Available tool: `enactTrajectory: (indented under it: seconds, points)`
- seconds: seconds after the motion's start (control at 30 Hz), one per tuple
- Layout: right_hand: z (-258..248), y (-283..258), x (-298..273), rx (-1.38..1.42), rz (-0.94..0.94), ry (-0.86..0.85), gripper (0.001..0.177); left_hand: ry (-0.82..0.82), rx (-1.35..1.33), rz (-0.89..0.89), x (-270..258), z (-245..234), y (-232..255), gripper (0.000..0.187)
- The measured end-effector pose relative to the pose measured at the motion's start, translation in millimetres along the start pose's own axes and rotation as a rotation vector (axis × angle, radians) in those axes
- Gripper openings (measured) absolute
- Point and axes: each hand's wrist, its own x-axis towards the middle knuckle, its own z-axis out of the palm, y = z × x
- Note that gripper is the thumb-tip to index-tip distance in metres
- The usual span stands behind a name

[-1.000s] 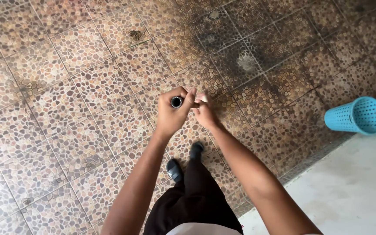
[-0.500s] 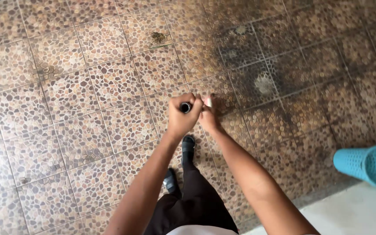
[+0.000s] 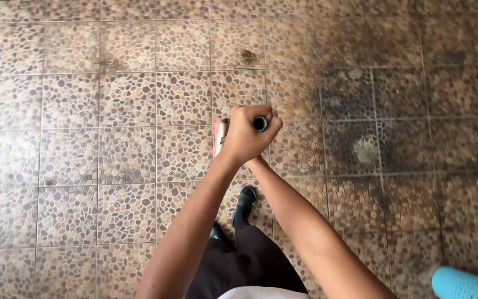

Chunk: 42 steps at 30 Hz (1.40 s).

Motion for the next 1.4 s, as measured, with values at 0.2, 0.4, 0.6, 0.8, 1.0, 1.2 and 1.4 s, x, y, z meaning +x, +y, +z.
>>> enactTrajectory:
  seconds: [0.2, 0.4, 0.6, 0.8, 1.0, 1.2, 1.4]
  points:
    - [46, -105, 7, -0.374, -0.010, 0.052, 0.020, 0.071, -0.088, -0.114, -3, -25, -8, 0.030]
    - [-13, -56, -2, -0.766, 0.826, 0.167, 0.034, 0.161, -0.302, -0.187, -14, -48, -24, 0.031]
    - [-51, -39, -7, -1.613, -0.159, 0.038, 0.019, 0.266, -0.286, -0.253, -34, -34, -61, 0.034]
    - [-59, -21, -6, -1.174, 0.765, 0.023, 0.025, 0.270, -0.324, -0.296, -40, -38, -75, 0.042]
    - [-15, 36, -6, -1.186, 0.664, 0.155, 0.025, 0.197, -0.448, -0.220, -32, -83, -73, 0.045]
    - [119, 16, 23, -0.794, 0.529, 0.145, 0.022, 0.080, -0.117, -0.135, -20, -155, -49, 0.031]
    - [146, 92, 64, -0.601, 0.036, 0.139, 0.036, 0.165, -0.021, -0.020, -19, -203, -44, 0.027]
